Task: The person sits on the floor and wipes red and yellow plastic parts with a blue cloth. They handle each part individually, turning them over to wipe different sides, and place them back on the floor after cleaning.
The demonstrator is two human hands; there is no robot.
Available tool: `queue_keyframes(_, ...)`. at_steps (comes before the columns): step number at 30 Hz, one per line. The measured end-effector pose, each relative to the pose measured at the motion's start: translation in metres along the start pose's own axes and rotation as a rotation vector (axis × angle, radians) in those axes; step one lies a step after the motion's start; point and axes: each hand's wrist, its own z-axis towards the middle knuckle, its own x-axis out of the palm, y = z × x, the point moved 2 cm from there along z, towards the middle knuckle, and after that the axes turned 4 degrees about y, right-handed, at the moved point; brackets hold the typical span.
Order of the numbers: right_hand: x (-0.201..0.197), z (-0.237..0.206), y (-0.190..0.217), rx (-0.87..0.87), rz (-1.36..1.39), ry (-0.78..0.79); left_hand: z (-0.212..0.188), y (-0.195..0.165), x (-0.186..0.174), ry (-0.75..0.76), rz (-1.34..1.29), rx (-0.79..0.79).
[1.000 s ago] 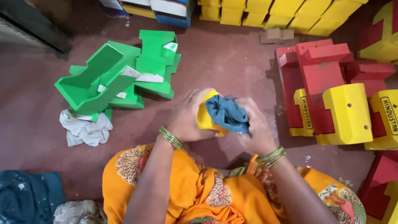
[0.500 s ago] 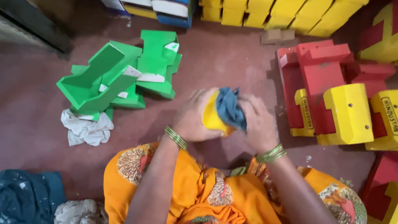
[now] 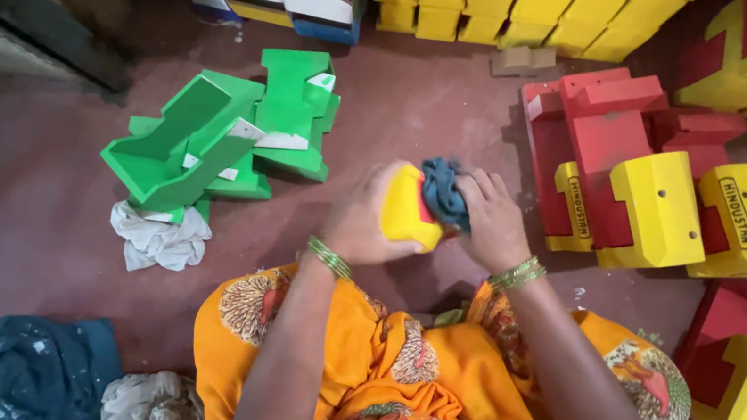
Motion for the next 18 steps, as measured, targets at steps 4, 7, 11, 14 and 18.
queue_keyframes(4,-0.007,0.004,-0.021,0.355,-0.292,0.281,0.001,0.007,-0.014,-0.013,0.088,0.042)
queue_keyframes(7,-0.02,0.001,-0.016,0.222,-0.154,-0.032,-0.001,0.009,-0.01,0.032,0.075,0.08)
queue_keyframes(11,-0.006,-0.005,0.006,-0.129,0.078,-0.24,-0.002,0.013,0.003,0.059,0.044,0.125)
queue_keyframes(14,0.013,-0.003,-0.004,0.103,-0.006,0.116,-0.002,0.013,0.002,0.007,0.051,0.182)
queue_keyframes(18,0.019,-0.004,-0.038,0.65,-0.301,0.639,-0.004,0.011,-0.005,0.076,0.041,0.133)
